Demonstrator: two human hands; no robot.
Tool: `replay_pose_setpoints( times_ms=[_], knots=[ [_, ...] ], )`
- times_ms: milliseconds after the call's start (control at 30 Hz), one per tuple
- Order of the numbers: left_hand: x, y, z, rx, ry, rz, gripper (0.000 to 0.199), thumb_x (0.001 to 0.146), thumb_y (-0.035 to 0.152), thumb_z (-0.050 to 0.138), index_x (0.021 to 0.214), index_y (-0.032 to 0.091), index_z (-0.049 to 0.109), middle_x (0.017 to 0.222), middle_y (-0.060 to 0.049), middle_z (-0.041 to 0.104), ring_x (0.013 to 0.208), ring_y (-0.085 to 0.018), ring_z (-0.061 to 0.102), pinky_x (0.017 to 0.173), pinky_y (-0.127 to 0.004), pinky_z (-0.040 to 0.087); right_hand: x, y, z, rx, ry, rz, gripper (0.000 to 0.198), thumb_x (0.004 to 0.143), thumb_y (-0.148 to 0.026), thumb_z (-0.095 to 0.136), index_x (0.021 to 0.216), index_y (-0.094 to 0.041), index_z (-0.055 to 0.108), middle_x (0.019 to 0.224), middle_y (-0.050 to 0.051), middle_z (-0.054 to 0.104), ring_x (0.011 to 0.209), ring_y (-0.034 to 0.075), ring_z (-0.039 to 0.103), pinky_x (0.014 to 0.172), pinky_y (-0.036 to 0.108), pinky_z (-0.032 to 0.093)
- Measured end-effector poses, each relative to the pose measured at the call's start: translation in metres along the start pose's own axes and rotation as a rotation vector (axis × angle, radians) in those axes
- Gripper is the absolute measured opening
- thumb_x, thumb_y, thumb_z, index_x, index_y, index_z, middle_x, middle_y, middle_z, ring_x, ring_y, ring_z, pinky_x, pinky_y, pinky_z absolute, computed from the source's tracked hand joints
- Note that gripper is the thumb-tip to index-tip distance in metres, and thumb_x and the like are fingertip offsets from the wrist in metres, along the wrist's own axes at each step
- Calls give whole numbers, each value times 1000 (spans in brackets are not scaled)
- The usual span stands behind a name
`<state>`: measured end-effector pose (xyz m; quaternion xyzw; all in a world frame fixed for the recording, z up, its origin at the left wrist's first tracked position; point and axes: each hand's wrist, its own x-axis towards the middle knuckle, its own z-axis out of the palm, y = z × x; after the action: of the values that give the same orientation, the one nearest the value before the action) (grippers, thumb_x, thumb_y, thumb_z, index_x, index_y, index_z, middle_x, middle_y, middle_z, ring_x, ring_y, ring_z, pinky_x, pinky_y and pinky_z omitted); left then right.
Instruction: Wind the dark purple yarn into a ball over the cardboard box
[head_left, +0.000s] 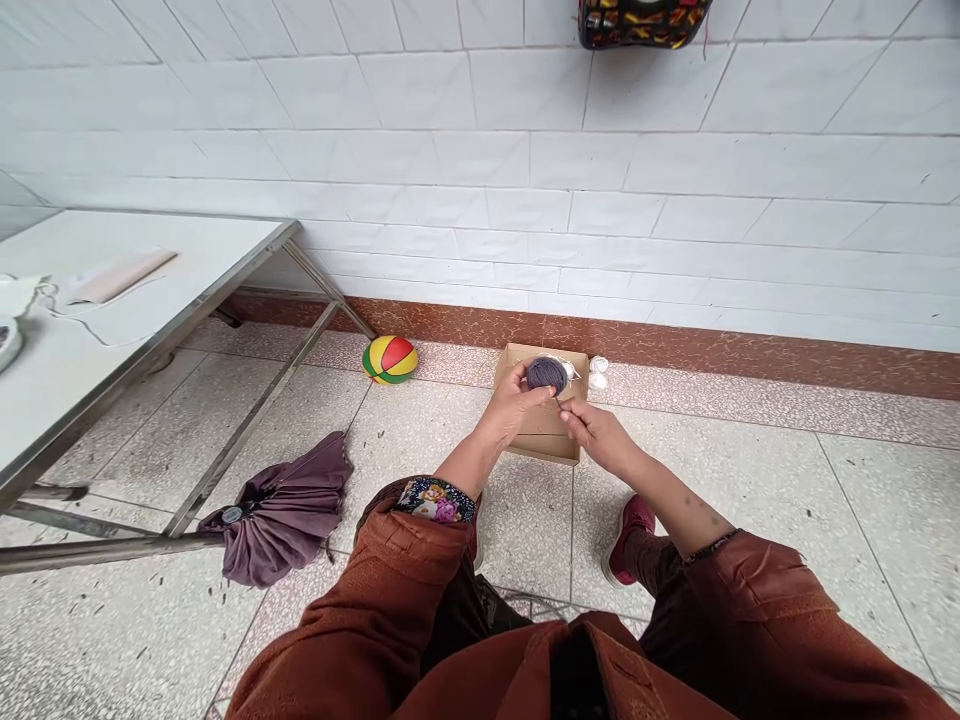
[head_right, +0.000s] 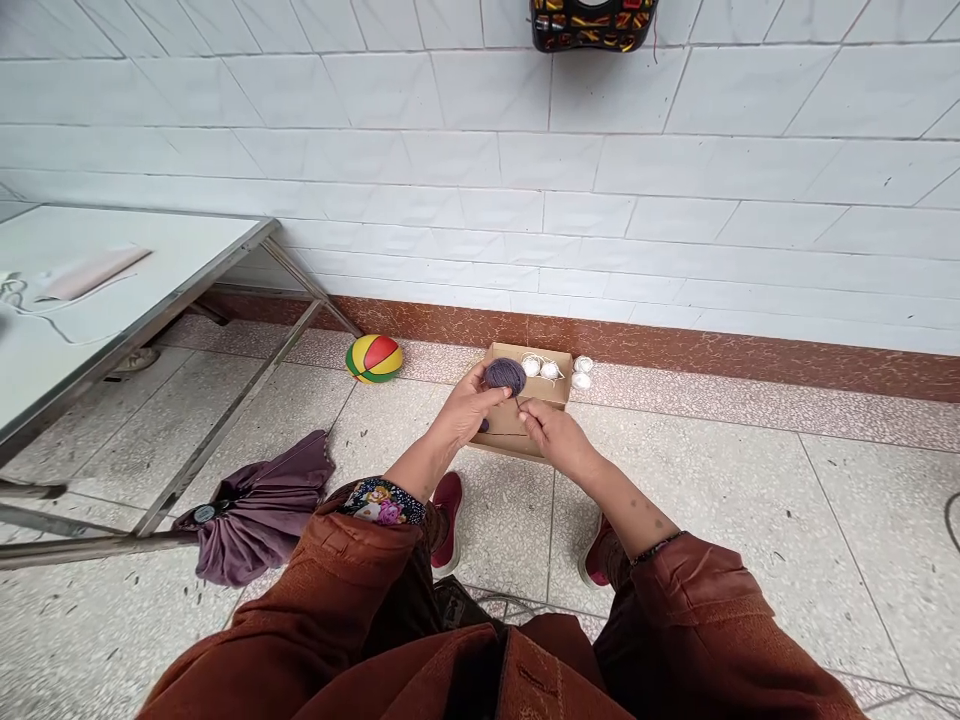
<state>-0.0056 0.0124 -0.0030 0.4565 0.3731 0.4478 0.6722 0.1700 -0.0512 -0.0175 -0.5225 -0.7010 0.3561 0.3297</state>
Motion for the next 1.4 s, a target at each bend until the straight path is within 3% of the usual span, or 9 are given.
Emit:
replay_pose_setpoints(
  times_ms=[133,233,433,633,833,967,1067,1200,1400],
  knots=[
    [3,-2,-6,179,99,33,55,66,25,80,117,17,62,108,-7,69,98,-20,65,96,-38,49,-11,-20,-10,41,-182,-161,29,100,-46,52,90,-22,65,75,1,65,67,16,58,66,29,45],
    [2,-3,-6,386,64,86,57,65,22,78,119,18,63,113,-8,68,104,-23,64,98,-41,49,-15,-24,-26,152,-122,-192,30,99,-48,57,90,-23,70,80,2,68,72,17,61,68,30,47],
    [-11,-3,3,593,-334,102,75,64,18,77,137,21,57,128,-11,62,112,-26,61,98,-43,48,-3,-7,-51,236,275,-71,30,92,-51,65,84,-23,71,81,2,68,78,18,61,76,32,48],
    [-15,-5,8,239,-602,8,88,72,22,80,151,30,43,136,-11,60,119,-25,60,100,-41,48,11,18,-38,124,304,49,28,91,-46,62,80,-21,68,75,2,65,73,18,57,72,31,45],
    [-8,-2,5,103,-297,-3,64,69,27,83,129,21,62,127,-11,66,118,-26,61,105,-42,45,8,21,-12,-5,120,60,21,91,-37,54,83,-21,65,76,3,66,71,19,58,68,30,44],
    [0,-4,-3,342,-27,45,58,67,24,79,123,18,62,115,-9,65,106,-24,63,99,-42,49,-1,-1,-9,33,-117,-70,29,96,-40,53,78,-21,63,69,0,59,65,15,52,65,28,41],
    [2,-3,-8,631,29,156,56,64,19,76,119,20,65,118,-9,61,112,-27,60,101,-44,48,-6,-15,-18,157,-202,-112,28,96,-45,58,84,-21,67,72,0,60,66,14,52,64,27,41],
    [-4,-1,-5,742,-147,224,64,64,18,76,127,21,62,126,-10,59,118,-28,58,106,-46,45,-5,-15,-36,330,-27,-37,31,94,-52,61,92,-22,70,72,-1,57,60,13,46,59,27,38],
    [-15,-6,4,450,-520,75,94,71,17,76,155,32,35,135,-10,60,111,-24,63,93,-41,51,9,7,-41,255,226,65,32,90,-51,64,80,-21,65,70,-2,53,65,14,46,64,29,38]
  ],
)
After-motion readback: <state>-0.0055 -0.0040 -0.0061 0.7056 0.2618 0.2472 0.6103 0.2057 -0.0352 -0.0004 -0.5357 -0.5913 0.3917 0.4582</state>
